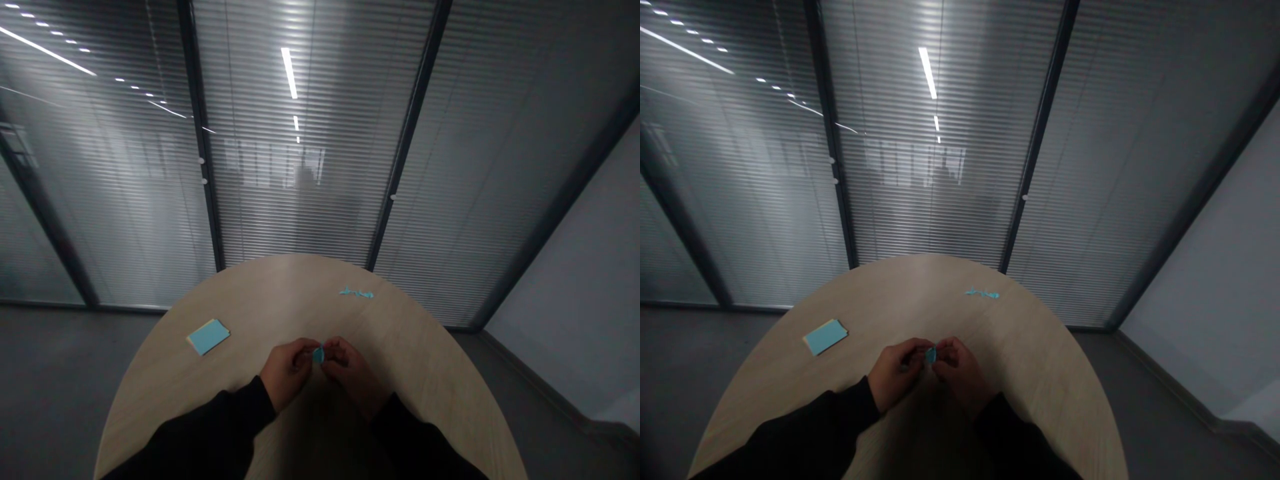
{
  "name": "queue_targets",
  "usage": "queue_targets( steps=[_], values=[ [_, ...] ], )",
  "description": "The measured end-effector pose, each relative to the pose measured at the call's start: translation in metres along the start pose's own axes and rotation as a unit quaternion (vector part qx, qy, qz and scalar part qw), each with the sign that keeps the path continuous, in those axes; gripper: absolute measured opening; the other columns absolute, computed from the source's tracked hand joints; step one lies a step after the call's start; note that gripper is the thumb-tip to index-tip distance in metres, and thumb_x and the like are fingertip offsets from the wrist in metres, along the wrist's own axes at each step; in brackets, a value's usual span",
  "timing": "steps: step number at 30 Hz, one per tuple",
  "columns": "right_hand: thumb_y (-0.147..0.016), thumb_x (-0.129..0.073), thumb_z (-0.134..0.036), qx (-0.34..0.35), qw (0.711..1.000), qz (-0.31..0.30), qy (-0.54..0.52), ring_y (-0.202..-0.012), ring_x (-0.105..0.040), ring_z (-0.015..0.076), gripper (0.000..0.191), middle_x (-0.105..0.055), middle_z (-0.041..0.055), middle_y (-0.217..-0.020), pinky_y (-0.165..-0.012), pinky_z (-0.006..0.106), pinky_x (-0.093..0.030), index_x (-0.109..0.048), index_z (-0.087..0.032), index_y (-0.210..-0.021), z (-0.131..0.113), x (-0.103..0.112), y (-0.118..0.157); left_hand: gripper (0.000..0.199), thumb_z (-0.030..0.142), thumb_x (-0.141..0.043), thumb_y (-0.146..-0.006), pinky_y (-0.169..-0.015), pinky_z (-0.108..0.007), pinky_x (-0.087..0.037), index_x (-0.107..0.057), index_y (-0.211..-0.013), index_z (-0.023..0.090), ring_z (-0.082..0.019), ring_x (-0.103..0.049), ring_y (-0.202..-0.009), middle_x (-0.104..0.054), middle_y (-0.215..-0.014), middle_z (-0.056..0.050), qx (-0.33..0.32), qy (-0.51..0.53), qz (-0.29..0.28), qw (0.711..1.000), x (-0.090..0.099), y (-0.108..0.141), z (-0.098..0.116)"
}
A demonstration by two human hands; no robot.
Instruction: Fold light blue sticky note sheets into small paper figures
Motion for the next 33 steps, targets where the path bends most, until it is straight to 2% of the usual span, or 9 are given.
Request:
queue_targets(
  steps=[5,10,14,19,24,27,30,33],
  values=[
    [-0.067,-0.068,-0.020,0.023,0.999,0.003,0.024,-0.066,-0.058,0.0152,0.025,-0.065,-0.0016,-0.075,-0.060,0.027,-0.040,-0.056,-0.021,-0.088,-0.002,-0.001,-0.001,0.032,0.021,-0.055,-0.085,-0.066,-0.027,-0.049,-0.062,-0.116,0.018,-0.016,-0.066,-0.069,-0.075,-0.087,-0.004,0.017,-0.017,0.008,1.000,0.000,-0.001,-0.005],
    [-0.070,-0.066,-0.020,0.045,0.997,-0.014,0.067,-0.089,-0.066,0.0214,0.024,-0.070,0.0030,-0.090,-0.079,0.032,-0.047,-0.056,-0.020,-0.092,-0.005,-0.008,0.002,0.029,0.025,-0.058,-0.084,-0.071,-0.028,-0.049,-0.067,-0.110,0.019,-0.019,-0.068,-0.078,-0.076,-0.090,-0.005,0.039,-0.006,-0.011,0.999,0.000,-0.004,-0.008],
    [-0.075,-0.067,-0.024,0.083,0.986,0.015,0.145,-0.076,-0.063,0.0177,0.023,-0.066,-0.0002,-0.082,-0.068,0.028,-0.047,-0.056,-0.020,-0.095,-0.008,-0.011,0.006,0.028,0.019,-0.056,-0.080,-0.066,-0.028,-0.049,-0.070,-0.104,0.016,-0.018,-0.067,-0.072,-0.075,-0.084,-0.006,0.071,0.029,0.001,0.997,0.001,-0.005,-0.015],
    [-0.074,-0.076,-0.035,0.116,0.948,0.084,0.285,-0.069,-0.058,0.0158,0.029,-0.062,-0.0015,-0.076,-0.060,0.025,-0.044,-0.059,-0.020,-0.093,-0.015,-0.012,0.012,0.026,0.018,-0.056,-0.079,-0.068,-0.027,-0.049,-0.069,-0.100,0.013,-0.017,-0.066,-0.072,-0.073,-0.081,-0.007,0.091,0.091,0.021,0.992,0.004,-0.007,-0.016],
    [-0.079,-0.071,-0.041,0.143,0.913,0.134,0.357,-0.067,-0.060,0.0163,0.025,-0.066,0.0012,-0.080,-0.061,0.026,-0.044,-0.061,-0.020,-0.089,-0.022,-0.012,0.017,0.027,0.016,-0.055,-0.076,-0.064,-0.026,-0.048,-0.069,-0.099,0.012,-0.016,-0.063,-0.068,-0.071,-0.076,-0.006,0.097,0.116,0.022,0.988,0.003,-0.006,-0.015],
    [-0.083,-0.066,-0.037,0.174,0.882,0.165,0.405,-0.068,-0.061,0.0174,0.019,-0.068,0.0028,-0.081,-0.062,0.026,-0.045,-0.063,-0.020,-0.091,-0.028,-0.012,0.021,0.026,0.014,-0.057,-0.074,-0.061,-0.026,-0.048,-0.068,-0.098,0.012,-0.015,-0.063,-0.065,-0.072,-0.077,-0.006,0.098,0.128,0.016,0.987,0.000,-0.005,-0.017],
    [-0.084,-0.062,-0.029,0.199,0.855,0.168,0.448,-0.069,-0.062,0.0183,0.012,-0.069,0.0042,-0.081,-0.061,0.026,-0.045,-0.066,-0.020,-0.092,-0.031,-0.016,0.023,0.023,0.021,-0.059,-0.079,-0.060,-0.026,-0.049,-0.068,-0.098,0.013,-0.015,-0.064,-0.064,-0.073,-0.080,-0.008,0.094,0.134,0.016,0.986,-0.002,-0.004,-0.016],
    [-0.084,-0.058,-0.021,0.218,0.838,0.166,0.472,-0.072,-0.064,0.0189,0.015,-0.070,0.0061,-0.087,-0.065,0.027,-0.047,-0.068,-0.019,-0.095,-0.034,-0.019,0.023,0.024,0.027,-0.060,-0.081,-0.061,-0.026,-0.050,-0.067,-0.100,0.014,-0.015,-0.065,-0.066,-0.074,-0.085,-0.008,0.089,0.133,0.012,0.987,-0.003,-0.004,-0.016]
  ],
)
Point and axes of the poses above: each hand's wrist, its own y-axis away from the middle knuckle, its own x-axis out of the back of the hand, z = x × y, the point moved 7 cm from there along -y, towards the middle knuckle
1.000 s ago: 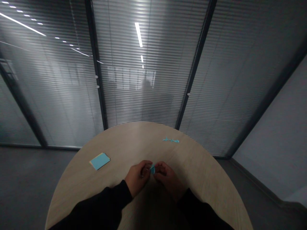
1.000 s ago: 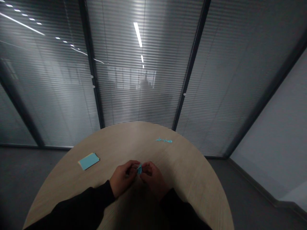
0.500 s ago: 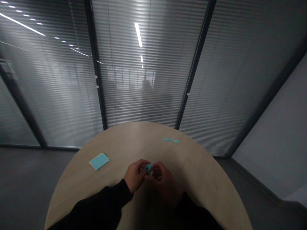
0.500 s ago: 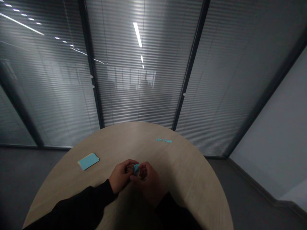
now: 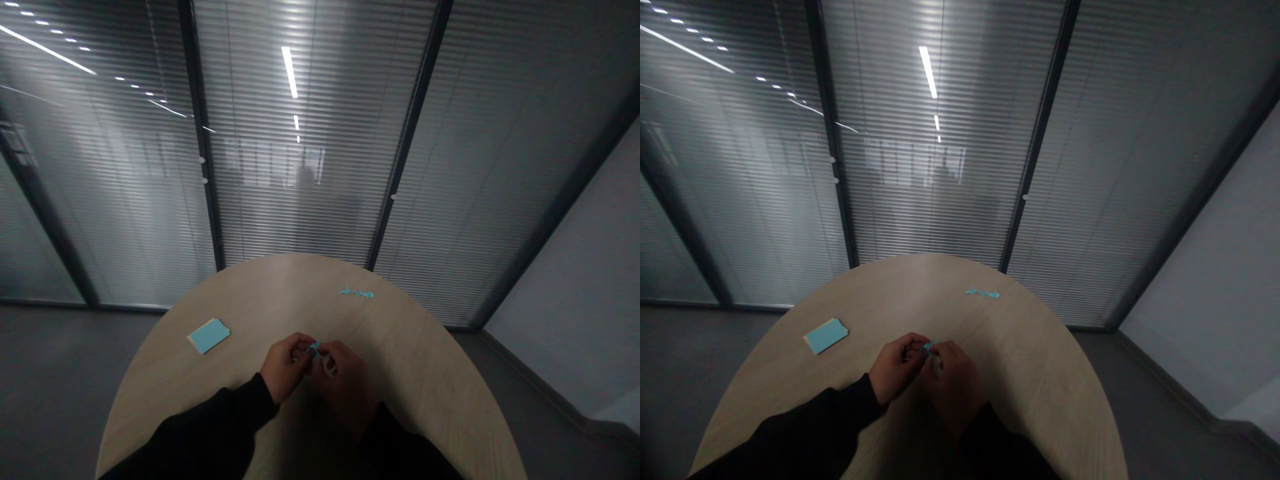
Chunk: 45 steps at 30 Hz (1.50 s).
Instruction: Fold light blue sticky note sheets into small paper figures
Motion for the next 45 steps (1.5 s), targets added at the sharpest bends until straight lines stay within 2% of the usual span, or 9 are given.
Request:
queue_targets(
  steps=[5,15,18,21,27,31,36,40,45],
  values=[
    [-0.084,-0.057,-0.020,-0.022,1.000,-0.005,0.017,-0.074,-0.066,0.0203,0.014,-0.071,0.0068,-0.087,-0.067,0.029,-0.049,-0.069,-0.019,-0.091,0.002,0.001,-0.002,0.022,0.024,-0.061,-0.079,-0.062,-0.025,-0.049,-0.069,-0.098,0.016,-0.016,-0.065,-0.068,-0.073,-0.081,-0.005,-0.017,-0.054,0.009,0.998,0.002,0.000,-0.001],
    [-0.084,-0.063,-0.029,-0.102,0.987,-0.043,-0.119,-0.071,-0.070,0.0199,0.015,-0.075,0.0053,-0.084,-0.065,0.028,-0.054,-0.071,-0.020,-0.091,0.016,-0.010,-0.002,0.028,0.013,-0.056,-0.077,-0.068,-0.028,-0.053,-0.067,-0.102,0.016,-0.018,-0.070,-0.073,-0.076,-0.089,-0.007,-0.013,-0.028,0.008,0.999,0.002,0.000,0.000],
    [-0.084,-0.063,-0.033,-0.110,0.980,-0.050,-0.159,-0.072,-0.072,0.0204,0.017,-0.076,0.0052,-0.083,-0.066,0.029,-0.055,-0.072,-0.020,-0.089,0.020,-0.015,-0.002,0.027,0.017,-0.057,-0.080,-0.074,-0.030,-0.054,-0.070,-0.103,0.016,-0.021,-0.072,-0.081,-0.077,-0.091,-0.008,-0.020,-0.042,-0.004,0.999,0.002,-0.001,0.000],
    [-0.083,-0.064,-0.034,-0.119,0.977,-0.027,-0.175,-0.074,-0.072,0.0214,0.021,-0.076,0.0074,-0.087,-0.066,0.030,-0.057,-0.072,-0.018,-0.094,0.024,-0.014,-0.002,0.028,0.024,-0.056,-0.085,-0.084,-0.033,-0.054,-0.072,-0.107,0.016,-0.023,-0.071,-0.092,-0.077,-0.100,-0.009,-0.039,-0.043,-0.018,0.998,0.000,0.000,0.004],
    [-0.085,-0.061,-0.028,-0.076,0.980,-0.009,-0.182,-0.082,-0.072,0.0225,0.021,-0.076,0.0086,-0.094,-0.074,0.033,-0.058,-0.071,-0.018,-0.101,0.017,-0.009,-0.003,0.030,0.026,-0.053,-0.089,-0.088,-0.033,-0.053,-0.073,-0.110,0.019,-0.023,-0.071,-0.095,-0.077,-0.104,-0.008,-0.054,-0.062,-0.031,0.996,-0.001,0.003,0.010],
    [-0.083,-0.060,-0.025,-0.097,0.980,-0.006,-0.174,-0.078,-0.072,0.0221,0.016,-0.075,0.0076,-0.088,-0.071,0.032,-0.057,-0.069,-0.018,-0.094,0.020,-0.009,-0.001,0.031,0.027,-0.054,-0.089,-0.085,-0.031,-0.054,-0.072,-0.112,0.018,-0.022,-0.071,-0.093,-0.077,-0.103,-0.008,-0.040,-0.060,-0.021,0.997,0.000,0.002,0.008],
    [-0.083,-0.061,-0.028,-0.098,0.982,-0.021,-0.160,-0.074,-0.070,0.0203,0.013,-0.073,0.0053,-0.083,-0.067,0.029,-0.053,-0.067,-0.019,-0.090,0.020,-0.010,-0.002,0.032,0.022,-0.052,-0.088,-0.088,-0.033,-0.053,-0.071,-0.113,0.018,-0.023,-0.071,-0.097,-0.077,-0.105,-0.009,-0.058,-0.104,-0.026,0.992,-0.002,0.003,0.012],
    [-0.081,-0.061,-0.023,-0.103,0.989,-0.017,-0.107,-0.068,-0.066,0.0184,0.006,-0.070,0.0019,-0.074,-0.062,0.027,-0.049,-0.064,-0.020,-0.084,0.021,-0.007,-0.004,0.033,0.025,-0.053,-0.088,-0.086,-0.033,-0.053,-0.071,-0.115,0.018,-0.022,-0.071,-0.093,-0.077,-0.103,-0.009,-0.053,-0.105,-0.025,0.993,-0.003,0.005,0.013],
    [-0.082,-0.060,-0.023,-0.088,0.990,-0.020,-0.112,-0.067,-0.064,0.0178,0.006,-0.069,0.0019,-0.076,-0.063,0.027,-0.048,-0.063,-0.020,-0.085,0.019,-0.008,-0.004,0.031,0.023,-0.053,-0.086,-0.086,-0.032,-0.053,-0.072,-0.111,0.018,-0.022,-0.071,-0.094,-0.077,-0.103,-0.008,-0.048,-0.088,-0.029,0.995,-0.003,0.006,0.014]
  ],
)
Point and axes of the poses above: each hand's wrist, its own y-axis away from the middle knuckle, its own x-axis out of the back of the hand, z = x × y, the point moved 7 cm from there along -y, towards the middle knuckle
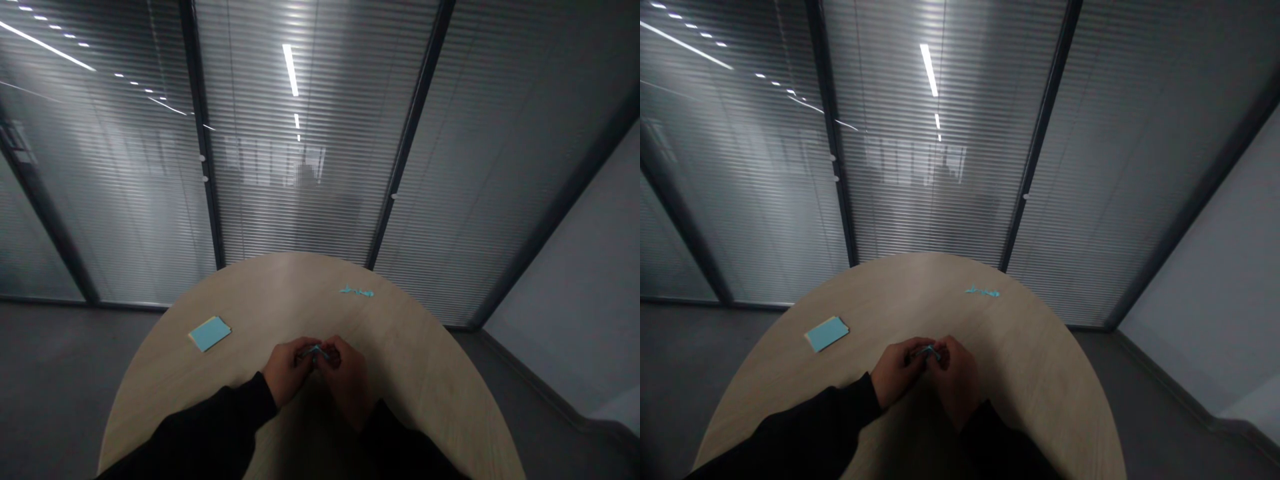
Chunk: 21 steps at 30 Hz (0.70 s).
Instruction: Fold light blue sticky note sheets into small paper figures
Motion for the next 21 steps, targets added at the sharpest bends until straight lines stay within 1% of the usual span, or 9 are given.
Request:
queue_targets(
  steps=[3,5,7,9,13,18,21],
  values=[
    [-0.080,-0.060,-0.022,-0.004,0.999,0.032,0.021,-0.071,-0.063,0.0191,0.007,-0.067,0.0027,-0.079,-0.064,0.029,-0.049,-0.062,-0.020,-0.086,0.0016,0.0040,0.0003,0.031,0.021,-0.053,-0.085,-0.082,-0.032,-0.054,-0.072,-0.109,0.018,-0.021,-0.072,-0.089,-0.078,-0.099,-0.008,0.006,0.007,0.003,1.000,0.0002,-0.0001,-0.0002],
    [-0.078,-0.061,-0.022,0.015,0.997,0.064,0.031,-0.077,-0.063,0.0205,0.010,-0.066,0.0041,-0.084,-0.068,0.030,-0.049,-0.061,-0.019,-0.087,-0.0002,0.0081,0.0004,0.030,0.022,-0.052,-0.086,-0.080,-0.031,-0.054,-0.072,-0.108,0.018,-0.021,-0.072,-0.086,-0.078,-0.096,-0.007,0.000,0.007,0.005,1.000,0.0000,0.0000,0.0005],
    [-0.077,-0.061,-0.023,0.040,0.996,0.073,0.022,-0.081,-0.063,0.0211,0.011,-0.065,0.0053,-0.088,-0.070,0.031,-0.050,-0.061,-0.019,-0.087,-0.0027,0.0092,0.0002,0.029,0.022,-0.052,-0.086,-0.080,-0.031,-0.054,-0.072,-0.106,0.018,-0.021,-0.072,-0.085,-0.078,-0.093,-0.007,-0.008,0.000,0.010,1.000,0.0002,0.0001,0.0008],
    [-0.078,-0.061,-0.023,0.039,0.997,0.061,0.005,-0.078,-0.063,0.0202,0.009,-0.066,0.0051,-0.086,-0.068,0.030,-0.050,-0.062,-0.019,-0.086,-0.0021,0.0076,-0.0004,0.028,0.022,-0.053,-0.086,-0.078,-0.031,-0.054,-0.072,-0.106,0.019,-0.021,-0.072,-0.084,-0.078,-0.090,-0.007,-0.008,-0.009,0.018,1.000,0.0010,0.0003,-0.0007],
    [-0.080,-0.061,-0.023,0.002,1.000,0.029,0.007,-0.069,-0.064,0.0183,0.005,-0.068,0.0028,-0.076,-0.063,0.028,-0.049,-0.062,-0.019,-0.083,0.0000,0.0041,-0.0003,0.029,0.023,-0.052,-0.087,-0.074,-0.030,-0.054,-0.072,-0.107,0.018,-0.020,-0.072,-0.079,-0.078,-0.090,-0.006,0.012,-0.016,0.030,0.999,0.0024,0.0003,-0.0060],
    [-0.080,-0.061,-0.024,-0.017,0.999,0.030,0.007,-0.070,-0.066,0.0193,0.008,-0.070,0.0043,-0.078,-0.065,0.029,-0.050,-0.064,-0.019,-0.086,0.0008,0.0037,-0.0001,0.029,0.022,-0.051,-0.087,-0.076,-0.031,-0.053,-0.072,-0.107,0.018,-0.020,-0.071,-0.081,-0.078,-0.092,-0.007,0.006,-0.042,0.044,0.998,0.0045,0.0002,-0.0050],
    [-0.080,-0.061,-0.023,-0.009,0.999,0.032,0.019,-0.070,-0.065,0.0197,0.006,-0.069,0.0044,-0.077,-0.065,0.029,-0.051,-0.064,-0.019,-0.082,0.0025,0.0017,-0.0010,0.027,0.022,-0.053,-0.086,-0.075,-0.030,-0.053,-0.072,-0.106,0.020,-0.020,-0.071,-0.081,-0.078,-0.093,-0.006,0.004,-0.049,0.045,0.998,0.0037,0.0001,-0.0047]
  ],
)
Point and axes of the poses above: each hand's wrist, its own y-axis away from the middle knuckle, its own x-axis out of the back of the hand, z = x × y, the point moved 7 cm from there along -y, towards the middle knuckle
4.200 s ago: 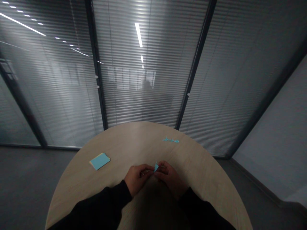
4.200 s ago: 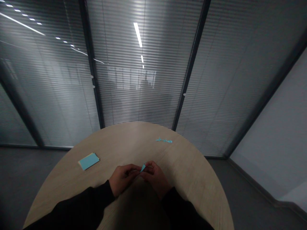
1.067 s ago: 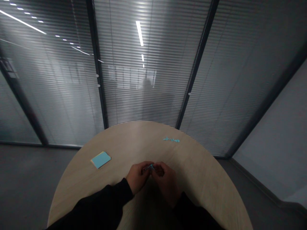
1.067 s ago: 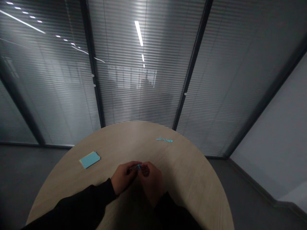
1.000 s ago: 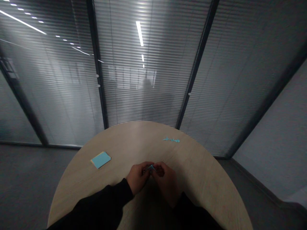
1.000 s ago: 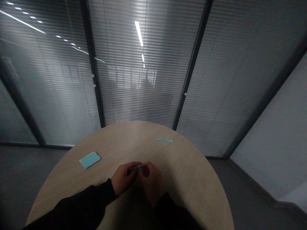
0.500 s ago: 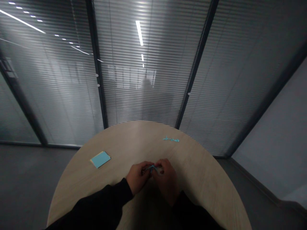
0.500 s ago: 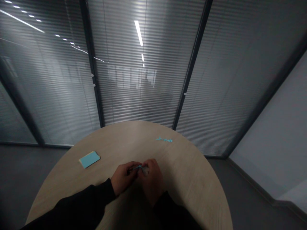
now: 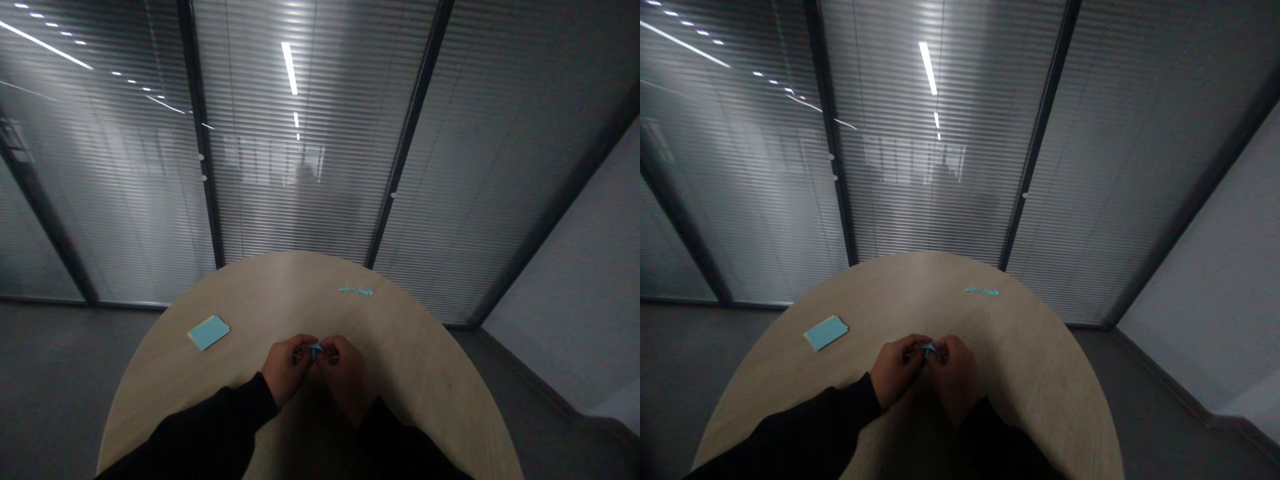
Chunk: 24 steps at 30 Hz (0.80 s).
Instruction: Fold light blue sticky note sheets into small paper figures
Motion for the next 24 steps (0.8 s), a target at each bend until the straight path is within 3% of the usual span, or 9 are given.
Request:
queue_targets(
  steps=[12,18,24],
  values=[
    [-0.081,-0.058,-0.019,0.020,0.995,-0.020,-0.094,-0.082,-0.069,0.0205,0.015,-0.071,0.0050,-0.090,-0.073,0.030,-0.055,-0.061,-0.020,-0.096,0.0020,-0.0061,0.0009,0.028,0.016,-0.055,-0.080,-0.073,-0.029,-0.051,-0.071,-0.103,0.017,-0.019,-0.068,-0.078,-0.077,-0.092,-0.006,0.004,0.032,-0.015,0.999,-0.0021,-0.0012,-0.0032],
    [-0.082,-0.060,-0.027,0.004,0.989,-0.047,-0.140,-0.075,-0.070,0.0204,0.015,-0.072,0.0049,-0.084,-0.066,0.029,-0.055,-0.060,-0.019,-0.094,0.0031,-0.0036,-0.0011,0.028,0.018,-0.055,-0.081,-0.068,-0.028,-0.050,-0.071,-0.104,0.017,-0.017,-0.067,-0.073,-0.076,-0.087,-0.006,0.010,0.075,-0.031,0.997,-0.0041,0.0002,-0.0051],
    [-0.083,-0.060,-0.033,-0.006,0.990,-0.042,-0.134,-0.072,-0.070,0.0196,0.017,-0.072,0.0053,-0.084,-0.064,0.028,-0.055,-0.061,-0.018,-0.093,-0.0024,0.0017,-0.0005,0.024,0.019,-0.055,-0.082,-0.066,-0.027,-0.049,-0.071,-0.100,0.016,-0.018,-0.066,-0.071,-0.076,-0.085,-0.006,0.009,0.054,-0.023,0.998,-0.0011,0.0012,-0.0004]
  ],
)
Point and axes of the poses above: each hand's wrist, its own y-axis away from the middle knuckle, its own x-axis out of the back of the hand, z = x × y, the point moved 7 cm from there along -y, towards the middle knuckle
